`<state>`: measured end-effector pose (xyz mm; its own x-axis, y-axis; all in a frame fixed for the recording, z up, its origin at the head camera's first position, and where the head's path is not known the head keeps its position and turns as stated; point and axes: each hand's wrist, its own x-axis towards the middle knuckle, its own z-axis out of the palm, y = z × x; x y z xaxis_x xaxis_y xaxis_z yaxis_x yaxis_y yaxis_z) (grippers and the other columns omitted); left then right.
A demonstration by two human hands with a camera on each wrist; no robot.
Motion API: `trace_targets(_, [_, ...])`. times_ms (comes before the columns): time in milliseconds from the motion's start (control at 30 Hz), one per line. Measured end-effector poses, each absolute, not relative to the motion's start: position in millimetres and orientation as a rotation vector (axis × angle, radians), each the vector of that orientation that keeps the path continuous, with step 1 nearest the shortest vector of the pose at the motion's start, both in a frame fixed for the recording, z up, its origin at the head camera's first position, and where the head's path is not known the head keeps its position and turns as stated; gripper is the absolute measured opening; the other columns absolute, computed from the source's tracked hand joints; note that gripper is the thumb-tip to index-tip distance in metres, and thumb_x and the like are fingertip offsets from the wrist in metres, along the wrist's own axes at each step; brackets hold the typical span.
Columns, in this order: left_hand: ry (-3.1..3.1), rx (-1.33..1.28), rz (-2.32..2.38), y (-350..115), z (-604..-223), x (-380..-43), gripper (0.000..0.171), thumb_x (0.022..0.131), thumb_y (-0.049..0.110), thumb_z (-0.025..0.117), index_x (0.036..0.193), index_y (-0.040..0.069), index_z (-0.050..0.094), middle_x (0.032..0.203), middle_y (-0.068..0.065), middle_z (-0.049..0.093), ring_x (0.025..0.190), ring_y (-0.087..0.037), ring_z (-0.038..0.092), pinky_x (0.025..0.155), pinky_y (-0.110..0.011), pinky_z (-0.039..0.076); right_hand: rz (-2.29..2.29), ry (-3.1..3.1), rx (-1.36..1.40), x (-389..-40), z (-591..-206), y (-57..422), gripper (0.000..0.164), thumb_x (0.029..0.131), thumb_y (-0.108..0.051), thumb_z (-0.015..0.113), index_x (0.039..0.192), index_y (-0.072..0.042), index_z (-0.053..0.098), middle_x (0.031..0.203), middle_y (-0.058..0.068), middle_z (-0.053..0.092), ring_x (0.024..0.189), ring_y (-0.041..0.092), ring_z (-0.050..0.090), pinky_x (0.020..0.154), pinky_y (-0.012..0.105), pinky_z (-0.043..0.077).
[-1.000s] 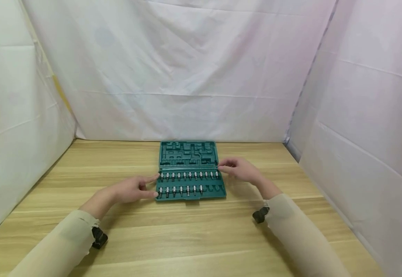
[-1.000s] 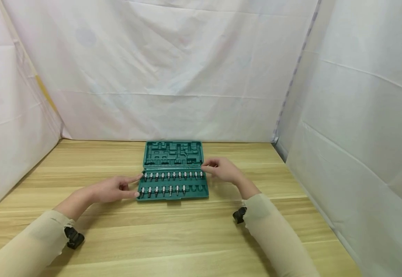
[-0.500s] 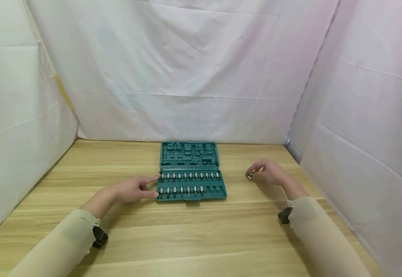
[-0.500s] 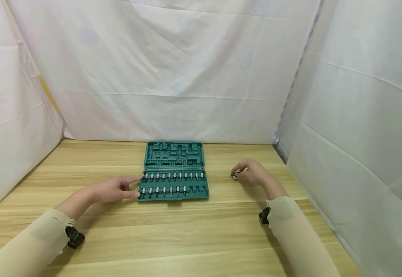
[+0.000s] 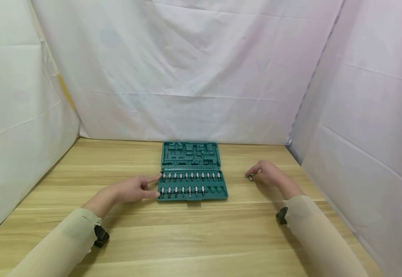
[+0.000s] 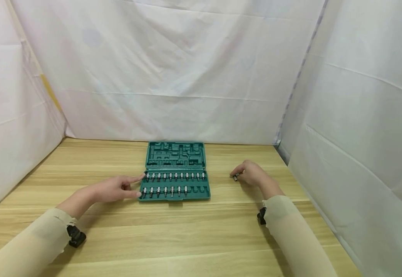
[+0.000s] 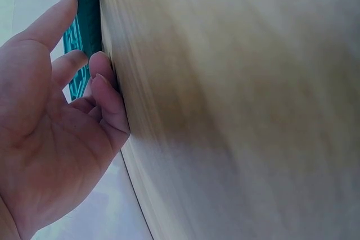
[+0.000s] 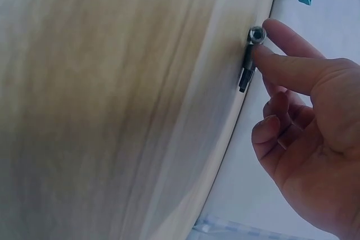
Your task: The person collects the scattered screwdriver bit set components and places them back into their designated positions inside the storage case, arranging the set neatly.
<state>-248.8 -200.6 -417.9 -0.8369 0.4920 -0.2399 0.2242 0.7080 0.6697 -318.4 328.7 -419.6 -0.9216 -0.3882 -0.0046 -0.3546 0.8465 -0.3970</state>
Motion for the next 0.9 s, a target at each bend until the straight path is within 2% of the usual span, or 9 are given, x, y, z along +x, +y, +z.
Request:
trace_targets(267, [2.511, 0.560, 0.911, -201, -417, -249, 0.086, 0.104, 0.048, 0.075, 0.174, 0.027, 0.032, 0.082, -0.002, 0.051, 0.071, -0.016, 0.044, 0.063, -0.030, 0.042, -0.591, 2.933, -0.692, -319, -421, 319, 0.016, 0.099, -0.007, 0.079, 0.108, -0.016, 0.089, 0.113, 0.006, 0.082, 0.107, 0.025, 0.065, 0.100, 0.052, 0.052])
trace_targets(433, [2.514, 0.551, 0.908, -201, -418, -249, 0.086, 0.104, 0.048, 0.076, 0.174, 0.027, 0.032, 0.080, -0.001, 0.050, 0.070, -0.016, 0.043, 0.062, -0.029, 0.042, -0.573, 2.932, -0.692, -318, -421, 312, 0.013, 0.100, -0.011, 0.079, 0.106, -0.018, 0.089, 0.107, 0.004, 0.076, 0.101, 0.020, 0.062, 0.096, 0.047, 0.051])
trace_targets(600, [2.496, 0.549, 0.935, -201, -417, -248, 0.085, 0.104, 0.045, 0.076, 0.174, 0.027, 0.032, 0.080, -0.001, 0.048, 0.070, -0.016, 0.042, 0.062, -0.030, 0.041, -0.657, 2.901, -0.623, -317, -421, 303, 0.011, 0.105, -0.016, 0.076, 0.107, -0.020, 0.086, 0.113, 0.004, 0.076, 0.097, 0.019, 0.062, 0.092, 0.044, 0.052])
trace_targets(733, [2.485, 0.553, 0.949, -200, -416, -247, 0.085, 0.104, 0.044, 0.076, 0.175, 0.026, 0.031, 0.080, -0.001, 0.047, 0.071, -0.017, 0.042, 0.063, -0.030, 0.040, -0.812, 2.844, -0.554, -312, -418, 295, 0.013, 0.107, -0.017, 0.072, 0.113, -0.019, 0.083, 0.119, 0.004, 0.079, 0.101, 0.019, 0.066, 0.093, 0.043, 0.055])
trace_targets(900, [2.490, 0.552, 0.946, -199, -416, -247, 0.084, 0.104, 0.044, 0.076, 0.174, 0.026, 0.032, 0.080, -0.001, 0.049, 0.070, -0.017, 0.043, 0.062, -0.030, 0.041, -1.011, 2.729, -0.552, -305, -415, 284, 0.011, 0.106, -0.018, 0.074, 0.115, -0.015, 0.080, 0.117, 0.004, 0.079, 0.108, 0.019, 0.069, 0.097, 0.040, 0.055])
